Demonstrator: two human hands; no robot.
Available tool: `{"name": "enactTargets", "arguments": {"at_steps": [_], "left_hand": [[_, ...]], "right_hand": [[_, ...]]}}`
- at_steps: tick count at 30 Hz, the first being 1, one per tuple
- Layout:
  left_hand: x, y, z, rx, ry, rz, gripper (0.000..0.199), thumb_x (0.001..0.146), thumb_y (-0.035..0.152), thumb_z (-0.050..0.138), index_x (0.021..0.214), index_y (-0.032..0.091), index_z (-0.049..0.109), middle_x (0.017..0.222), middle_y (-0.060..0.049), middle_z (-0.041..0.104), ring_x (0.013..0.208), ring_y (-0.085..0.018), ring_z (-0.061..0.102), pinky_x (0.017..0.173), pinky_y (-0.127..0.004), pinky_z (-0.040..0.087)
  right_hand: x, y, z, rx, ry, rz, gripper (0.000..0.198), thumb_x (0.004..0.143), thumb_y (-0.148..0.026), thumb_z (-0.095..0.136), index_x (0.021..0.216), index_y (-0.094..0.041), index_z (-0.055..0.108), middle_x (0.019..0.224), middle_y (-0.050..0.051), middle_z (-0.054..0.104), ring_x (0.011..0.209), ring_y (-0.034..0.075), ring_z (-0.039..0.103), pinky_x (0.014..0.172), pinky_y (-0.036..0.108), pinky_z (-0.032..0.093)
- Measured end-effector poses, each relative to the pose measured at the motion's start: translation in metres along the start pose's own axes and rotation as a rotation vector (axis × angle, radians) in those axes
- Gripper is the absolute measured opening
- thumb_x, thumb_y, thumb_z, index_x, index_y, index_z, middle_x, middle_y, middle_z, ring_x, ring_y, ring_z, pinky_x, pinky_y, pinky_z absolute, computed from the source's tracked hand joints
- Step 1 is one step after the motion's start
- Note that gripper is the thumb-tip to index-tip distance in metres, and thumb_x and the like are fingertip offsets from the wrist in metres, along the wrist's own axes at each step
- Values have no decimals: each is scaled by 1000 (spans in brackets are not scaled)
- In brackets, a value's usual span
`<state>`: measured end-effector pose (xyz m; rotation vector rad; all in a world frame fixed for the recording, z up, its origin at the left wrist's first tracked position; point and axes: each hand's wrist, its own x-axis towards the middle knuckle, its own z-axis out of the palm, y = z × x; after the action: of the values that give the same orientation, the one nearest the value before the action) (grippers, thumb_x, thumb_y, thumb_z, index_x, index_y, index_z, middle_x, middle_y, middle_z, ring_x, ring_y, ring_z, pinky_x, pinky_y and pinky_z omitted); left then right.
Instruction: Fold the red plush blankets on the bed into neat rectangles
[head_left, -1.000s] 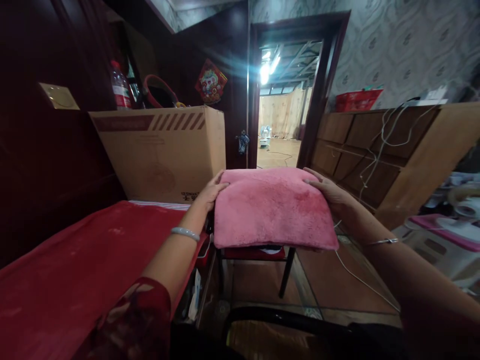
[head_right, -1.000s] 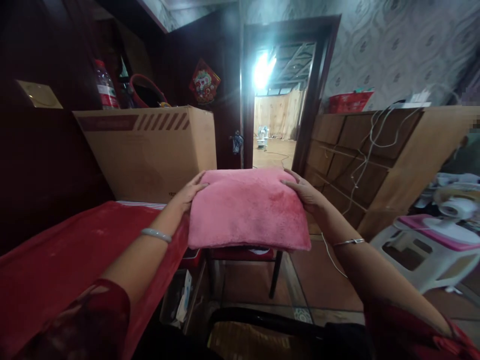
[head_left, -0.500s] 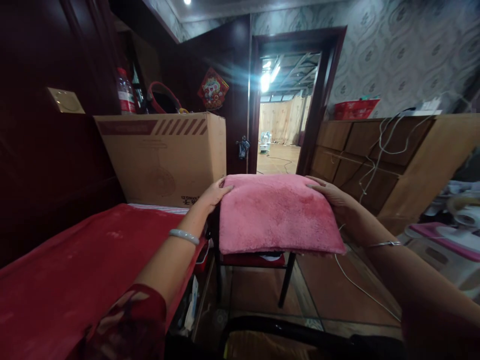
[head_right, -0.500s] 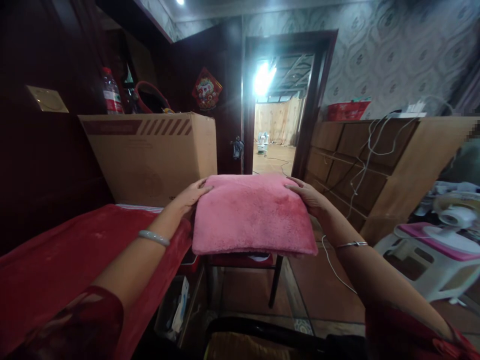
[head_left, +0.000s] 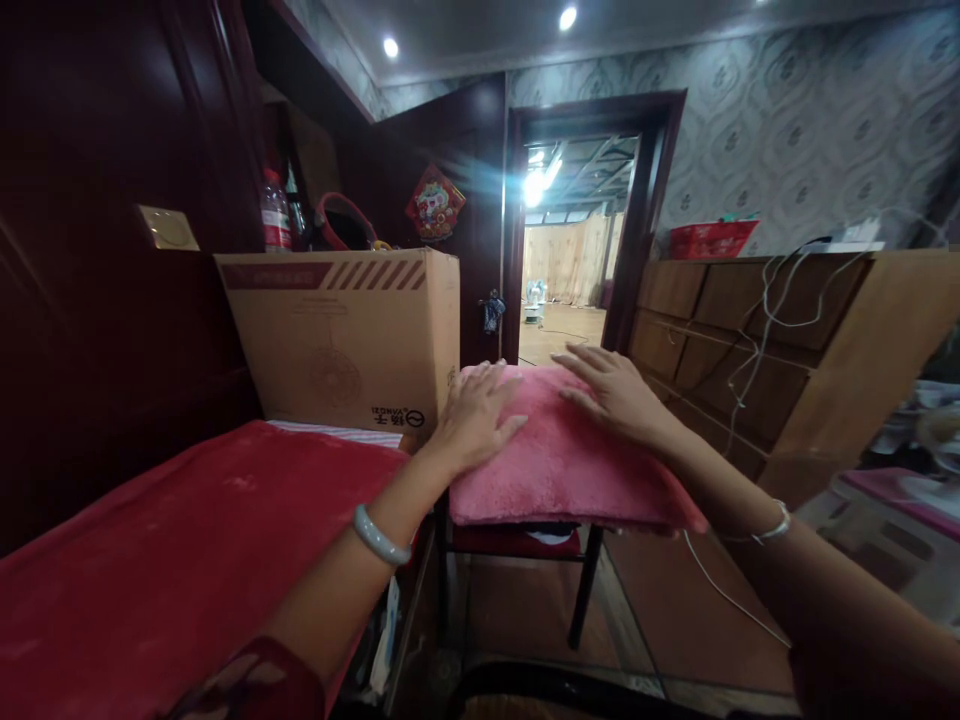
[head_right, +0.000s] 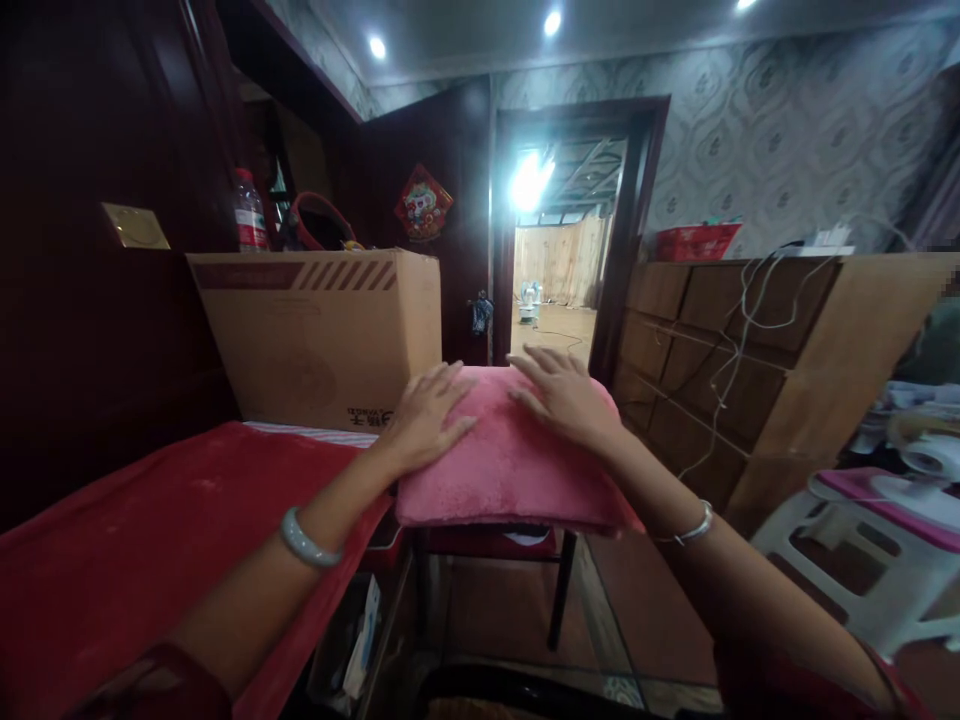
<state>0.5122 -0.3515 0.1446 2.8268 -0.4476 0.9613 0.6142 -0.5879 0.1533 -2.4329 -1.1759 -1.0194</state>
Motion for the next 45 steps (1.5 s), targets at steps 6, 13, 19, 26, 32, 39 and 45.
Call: {"name": "enactTargets", "arguments": {"at_steps": [6, 13, 19, 26, 32, 39, 45], "left_hand": [[-56, -10, -9, 2, -45, 3, 58, 96, 39, 55, 150, 20, 45, 159, -15, 40, 149, -29, 32, 122, -52, 28], [-228, -64, -25, -9, -252, -571, 71, 90, 29, 56, 157, 22, 32, 164, -14, 31, 152, -28, 28, 124, -49, 25], [-409, -57, -86, 146, -408, -1118, 70, 91, 33, 53, 156, 14, 34, 163, -19, 31, 152, -30, 28, 123, -47, 26], [-523, 11, -172, 509, -396, -1569, 62, 97, 39, 45, 154, 16, 38, 163, -21, 30, 153, -34, 25, 122, -58, 18], [-558, 51, -179, 595, -347, -1706, 61, 99, 42, 44, 155, 17, 39, 163, -19, 32, 153, -34, 23, 122, -59, 18], [-559, 57, -171, 602, -278, -1682, 61, 99, 47, 43, 154, 20, 41, 163, -17, 34, 152, -33, 27, 122, -59, 21], [-570, 63, -172, 640, -214, -1729, 63, 99, 57, 39, 152, 24, 44, 161, -14, 38, 151, -34, 28, 121, -62, 20]], "right_hand": [[-13, -33, 5, 60, -68, -86, 46, 100, -43, 42, 138, -24, 60, 144, 12, 59, 137, 34, 49, 113, 61, 37], [-65, -155, 36, 709, -74, -318, 35, 98, -39, 46, 124, -35, 70, 121, 8, 72, 110, 28, 69, 95, 47, 58], [-87, -290, 115, 1019, -453, -655, 37, 98, -26, 45, 125, -26, 71, 126, 10, 71, 112, 26, 70, 93, 41, 60], [-53, -436, 185, 1134, -486, -798, 46, 95, -31, 49, 140, -24, 60, 138, 13, 64, 130, 28, 58, 109, 52, 47], [-67, -523, 220, 854, -527, -856, 55, 98, -42, 43, 151, -26, 47, 157, 13, 44, 148, 33, 35, 113, 62, 36], [-87, -524, 251, 708, -510, -903, 60, 97, -48, 34, 153, -29, 43, 161, 8, 39, 150, 31, 32, 117, 60, 28], [-89, -524, 258, 724, -492, -885, 66, 93, -54, 28, 150, -27, 47, 159, 8, 43, 149, 32, 34, 115, 60, 32]]}}
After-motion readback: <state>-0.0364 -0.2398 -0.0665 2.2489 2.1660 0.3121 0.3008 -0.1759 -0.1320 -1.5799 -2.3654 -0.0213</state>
